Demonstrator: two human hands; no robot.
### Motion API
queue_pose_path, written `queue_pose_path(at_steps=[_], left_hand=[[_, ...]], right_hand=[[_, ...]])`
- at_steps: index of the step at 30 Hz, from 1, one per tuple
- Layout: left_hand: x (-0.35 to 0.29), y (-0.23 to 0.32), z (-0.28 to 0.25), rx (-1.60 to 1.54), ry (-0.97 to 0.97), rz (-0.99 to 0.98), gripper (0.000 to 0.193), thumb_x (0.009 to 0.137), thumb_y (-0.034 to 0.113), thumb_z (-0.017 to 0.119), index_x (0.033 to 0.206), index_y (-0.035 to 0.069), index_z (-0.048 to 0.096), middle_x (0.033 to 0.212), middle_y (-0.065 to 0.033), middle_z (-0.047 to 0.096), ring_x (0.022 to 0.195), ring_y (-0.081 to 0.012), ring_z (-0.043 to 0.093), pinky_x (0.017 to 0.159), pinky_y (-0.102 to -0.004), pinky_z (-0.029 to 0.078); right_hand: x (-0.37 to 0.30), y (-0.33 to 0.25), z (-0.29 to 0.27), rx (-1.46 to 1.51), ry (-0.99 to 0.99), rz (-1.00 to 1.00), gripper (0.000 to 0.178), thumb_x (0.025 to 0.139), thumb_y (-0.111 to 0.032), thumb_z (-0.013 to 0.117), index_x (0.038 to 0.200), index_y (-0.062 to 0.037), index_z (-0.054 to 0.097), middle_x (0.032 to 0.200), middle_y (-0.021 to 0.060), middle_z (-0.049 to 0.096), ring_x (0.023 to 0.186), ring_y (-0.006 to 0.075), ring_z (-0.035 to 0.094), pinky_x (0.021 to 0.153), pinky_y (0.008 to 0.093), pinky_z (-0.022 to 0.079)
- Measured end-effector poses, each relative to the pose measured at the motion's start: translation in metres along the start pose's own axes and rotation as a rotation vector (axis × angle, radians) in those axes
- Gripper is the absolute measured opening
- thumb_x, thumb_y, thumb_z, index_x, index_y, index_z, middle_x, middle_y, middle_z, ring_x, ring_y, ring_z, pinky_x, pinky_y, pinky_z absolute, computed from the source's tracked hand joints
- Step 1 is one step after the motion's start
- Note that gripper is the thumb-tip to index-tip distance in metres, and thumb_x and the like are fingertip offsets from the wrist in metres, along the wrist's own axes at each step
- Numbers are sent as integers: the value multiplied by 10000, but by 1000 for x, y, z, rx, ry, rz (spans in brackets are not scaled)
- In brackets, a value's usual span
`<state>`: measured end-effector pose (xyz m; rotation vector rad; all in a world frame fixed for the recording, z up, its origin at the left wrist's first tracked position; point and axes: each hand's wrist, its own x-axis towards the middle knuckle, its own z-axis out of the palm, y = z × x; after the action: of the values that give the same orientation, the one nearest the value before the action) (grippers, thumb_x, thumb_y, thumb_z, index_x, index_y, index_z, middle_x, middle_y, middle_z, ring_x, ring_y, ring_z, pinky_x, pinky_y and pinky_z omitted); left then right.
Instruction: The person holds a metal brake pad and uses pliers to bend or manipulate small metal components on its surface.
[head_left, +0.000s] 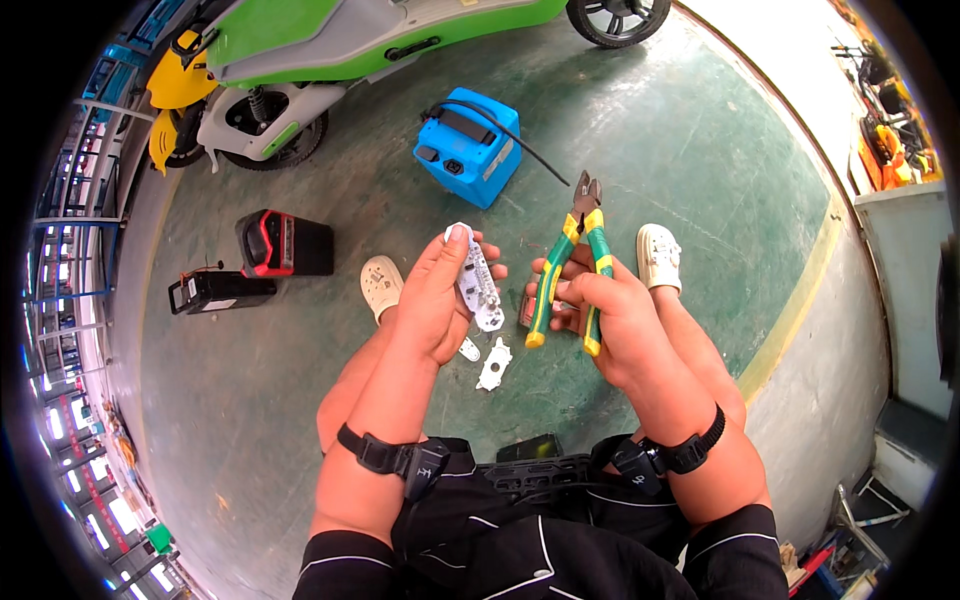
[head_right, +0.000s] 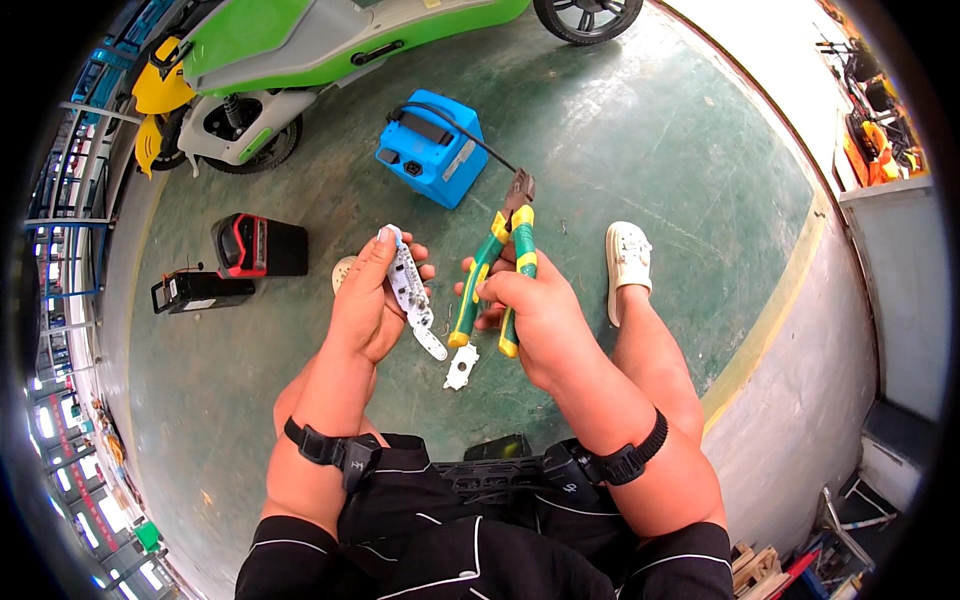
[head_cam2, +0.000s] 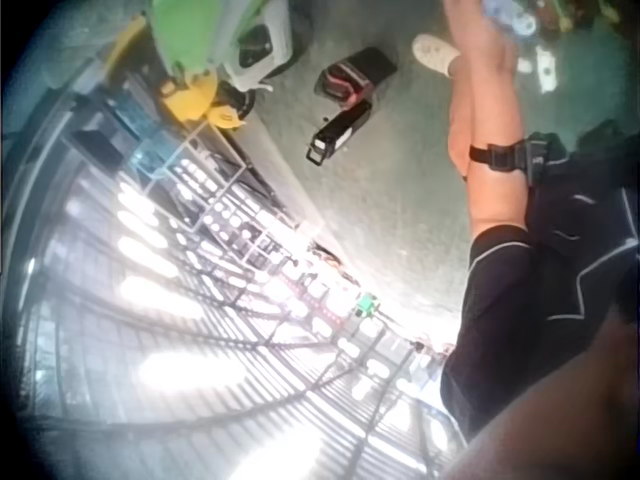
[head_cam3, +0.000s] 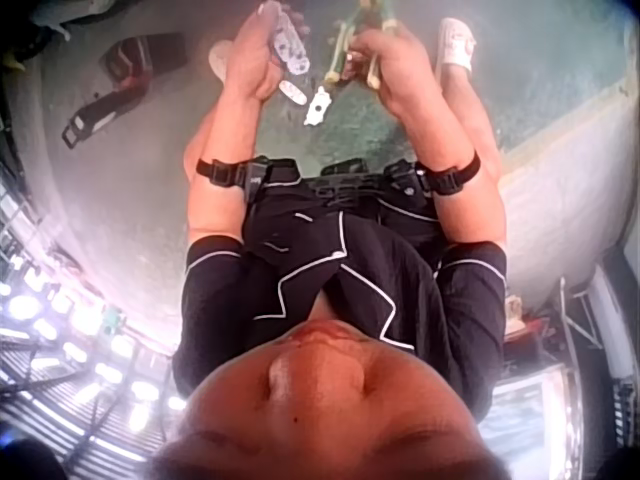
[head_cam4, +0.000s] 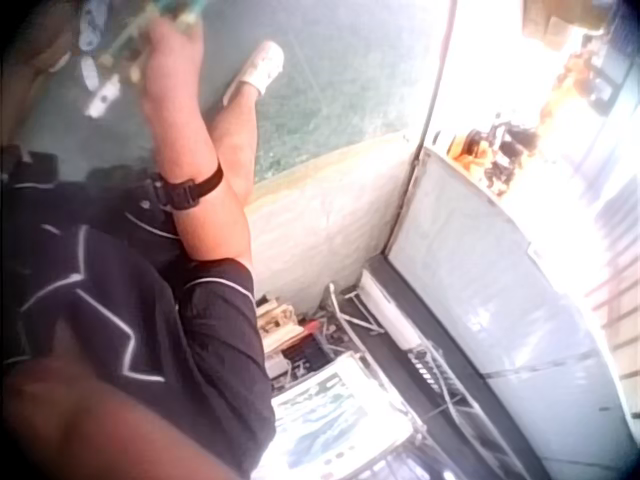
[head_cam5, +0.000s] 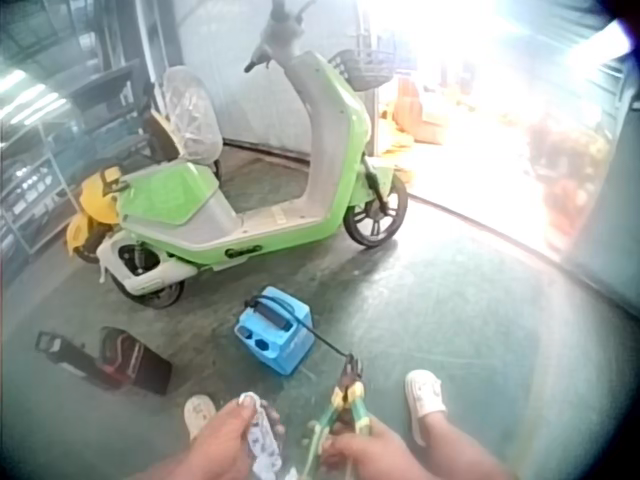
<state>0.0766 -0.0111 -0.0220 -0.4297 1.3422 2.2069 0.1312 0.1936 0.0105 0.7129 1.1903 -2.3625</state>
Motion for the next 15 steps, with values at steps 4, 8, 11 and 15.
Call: queue_pose_path(at_steps=[4, 8, 11, 15], left_hand=[[-1, 6, 7, -114, -48, -88, 460, 1073, 434, 387, 1243, 31, 531, 1188, -182, 644, 1019, -289, 678, 805, -418, 590], [-5, 11, 12, -157, -138, -127, 485, 1072, 372, 303, 1320, -1, 489, 1325, -246, 590, 1161, -357, 638, 931, -481, 576], [-3, 9, 7, -152, -167, -83, 439, 1056, 244, 335, 1374, -31, 459, 1370, -259, 561, 1205, -369, 615, 977, -493, 562], [-6, 9, 6, -161, -154, -22, 415, 1062, 174, 374, 1420, -30, 434, 1379, -252, 552, 1229, -362, 600, 1008, -483, 545]], right_hand=[[-5, -2, 4, -49, -1, 0, 481, 861, -61, 575, 1325, 0, 464, 1223, 113, 632, 1052, 225, 655, 736, 333, 499], [-9, -3, 7, -56, 2, -33, 505, 848, -74, 592, 1329, 19, 467, 1219, 115, 634, 1041, 210, 635, 769, 340, 503], [-7, 0, 3, -70, 3, -43, 526, 835, -77, 598, 1335, 27, 475, 1217, 114, 636, 995, 192, 616, 788, 335, 500], [-8, -1, 1, -191, 13, -30, 536, 823, -60, 598, 1339, 31, 488, 1172, 105, 638, 952, 172, 594, 794, 319, 491]])
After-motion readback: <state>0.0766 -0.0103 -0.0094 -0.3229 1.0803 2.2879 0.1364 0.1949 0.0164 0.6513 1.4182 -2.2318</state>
